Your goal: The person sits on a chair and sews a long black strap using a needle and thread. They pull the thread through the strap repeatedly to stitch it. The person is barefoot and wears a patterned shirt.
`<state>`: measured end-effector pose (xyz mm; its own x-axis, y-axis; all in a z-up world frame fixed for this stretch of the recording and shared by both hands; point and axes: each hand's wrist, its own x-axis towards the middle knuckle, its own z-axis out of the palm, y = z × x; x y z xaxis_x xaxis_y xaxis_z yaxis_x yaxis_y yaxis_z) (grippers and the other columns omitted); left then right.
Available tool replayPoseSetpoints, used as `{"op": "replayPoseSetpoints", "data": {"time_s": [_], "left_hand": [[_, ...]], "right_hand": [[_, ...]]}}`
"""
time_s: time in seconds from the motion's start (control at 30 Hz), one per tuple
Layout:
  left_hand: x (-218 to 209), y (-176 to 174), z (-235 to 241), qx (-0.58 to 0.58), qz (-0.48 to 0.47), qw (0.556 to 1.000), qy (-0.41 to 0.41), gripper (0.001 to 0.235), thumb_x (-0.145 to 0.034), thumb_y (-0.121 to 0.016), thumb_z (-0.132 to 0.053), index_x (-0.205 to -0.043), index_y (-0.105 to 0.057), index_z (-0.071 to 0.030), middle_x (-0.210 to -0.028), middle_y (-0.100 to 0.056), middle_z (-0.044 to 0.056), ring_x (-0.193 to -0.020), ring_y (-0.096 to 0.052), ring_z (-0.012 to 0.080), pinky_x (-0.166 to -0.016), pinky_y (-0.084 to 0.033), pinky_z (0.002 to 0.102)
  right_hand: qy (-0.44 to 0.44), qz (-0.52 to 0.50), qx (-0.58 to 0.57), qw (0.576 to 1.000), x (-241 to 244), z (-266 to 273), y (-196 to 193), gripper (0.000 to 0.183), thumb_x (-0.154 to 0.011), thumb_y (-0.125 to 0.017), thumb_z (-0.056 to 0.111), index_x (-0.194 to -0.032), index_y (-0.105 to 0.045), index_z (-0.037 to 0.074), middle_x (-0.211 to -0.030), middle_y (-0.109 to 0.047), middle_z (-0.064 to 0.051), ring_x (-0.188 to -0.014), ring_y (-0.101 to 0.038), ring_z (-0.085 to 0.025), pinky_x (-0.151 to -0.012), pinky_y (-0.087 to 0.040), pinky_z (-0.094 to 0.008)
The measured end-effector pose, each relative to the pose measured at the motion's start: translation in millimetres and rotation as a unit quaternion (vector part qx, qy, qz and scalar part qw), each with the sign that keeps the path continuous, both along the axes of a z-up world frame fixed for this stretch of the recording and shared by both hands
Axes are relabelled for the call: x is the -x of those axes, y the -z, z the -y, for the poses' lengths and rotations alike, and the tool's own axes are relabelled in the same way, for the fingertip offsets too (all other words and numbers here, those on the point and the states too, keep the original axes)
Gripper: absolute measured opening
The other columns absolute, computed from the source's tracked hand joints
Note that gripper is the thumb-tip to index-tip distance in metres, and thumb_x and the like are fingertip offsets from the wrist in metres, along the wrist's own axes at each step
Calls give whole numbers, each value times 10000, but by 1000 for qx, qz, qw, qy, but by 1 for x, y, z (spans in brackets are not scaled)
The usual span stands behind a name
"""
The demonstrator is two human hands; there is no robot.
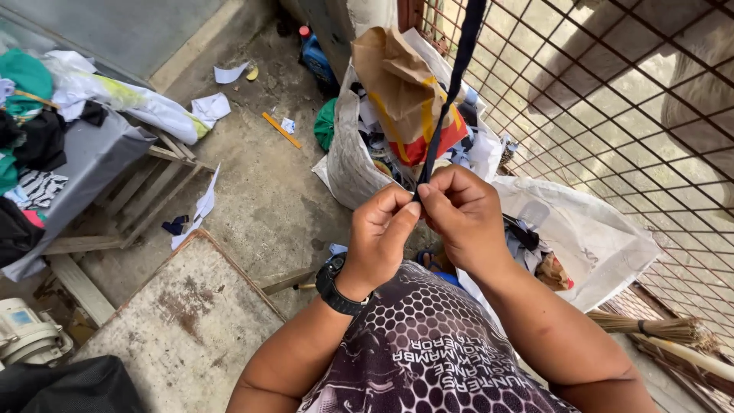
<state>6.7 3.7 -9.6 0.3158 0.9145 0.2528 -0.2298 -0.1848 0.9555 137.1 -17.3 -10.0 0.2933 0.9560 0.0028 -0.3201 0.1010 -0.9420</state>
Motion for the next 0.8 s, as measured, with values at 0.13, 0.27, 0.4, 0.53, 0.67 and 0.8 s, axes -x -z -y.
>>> {"op": "replayPoseSetpoints", "data": {"time_s": [0.13, 0.27, 0.4, 0.53, 0.67, 0.8], "left_hand": [[-1, -12, 2, -22, -1, 1000, -5, 233, -1001, -593, -54, -771, -601, -27, -654, -444, 22, -713, -454, 59, -620, -383, 255], [4, -15, 8, -43, -24, 999, -22, 237, -1002, -599, -45, -766, -593, -21, -652, -444, 31, -676, -460, 83, -603, -399, 264], [13, -18, 20, -49, -41, 998, -27, 226, -993, -611, -42, -770, -592, -13, -659, -446, 67, -651, -436, 117, -584, -388, 298], [15, -17, 22, -43, -32, 998, -16, 236, -1007, -589, -41, -773, -598, -17, -654, -452, 60, -624, -435, 113, -578, -378, 285], [15, -14, 19, -45, -31, 998, -16, 244, -1007, -594, -47, -765, -594, -17, -650, -447, 59, -616, -435, 119, -568, -373, 287], [13, -21, 18, -45, -29, 998, -25, 207, -996, -611, -43, -795, -636, -3, -661, -490, 71, -629, -480, 125, -590, -410, 274]], "right_hand": [[12, -19, -4, 1000, 3, 1, 7, 153, -951, -644, -26, -803, -610, -43, -541, -546, -155, -476, -449, -48, -380, -368, -199], [18, -22, -15, 999, 11, 6, 8, 166, -951, -654, -26, -794, -601, -39, -532, -493, -111, -470, -445, -45, -374, -366, -196], [13, -17, 5, 1000, 18, 21, 11, 182, -944, -650, -14, -767, -609, -28, -523, -495, -86, -434, -411, -54, -368, -345, -203], [9, -36, 4, 999, 23, 25, 11, 203, -950, -627, -27, -750, -587, -34, -504, -417, -63, -430, -377, -46, -352, -331, -200], [18, -16, 17, 1000, 18, 15, 7, 168, -943, -639, -4, -780, -607, -30, -464, -403, -46, -419, -383, -66, -366, -315, -209], [23, -16, -5, 1000, 9, -1, 9, 167, -955, -638, -7, -793, -603, -27, -474, -408, -74, -412, -415, -91, -368, -341, -212]]}}
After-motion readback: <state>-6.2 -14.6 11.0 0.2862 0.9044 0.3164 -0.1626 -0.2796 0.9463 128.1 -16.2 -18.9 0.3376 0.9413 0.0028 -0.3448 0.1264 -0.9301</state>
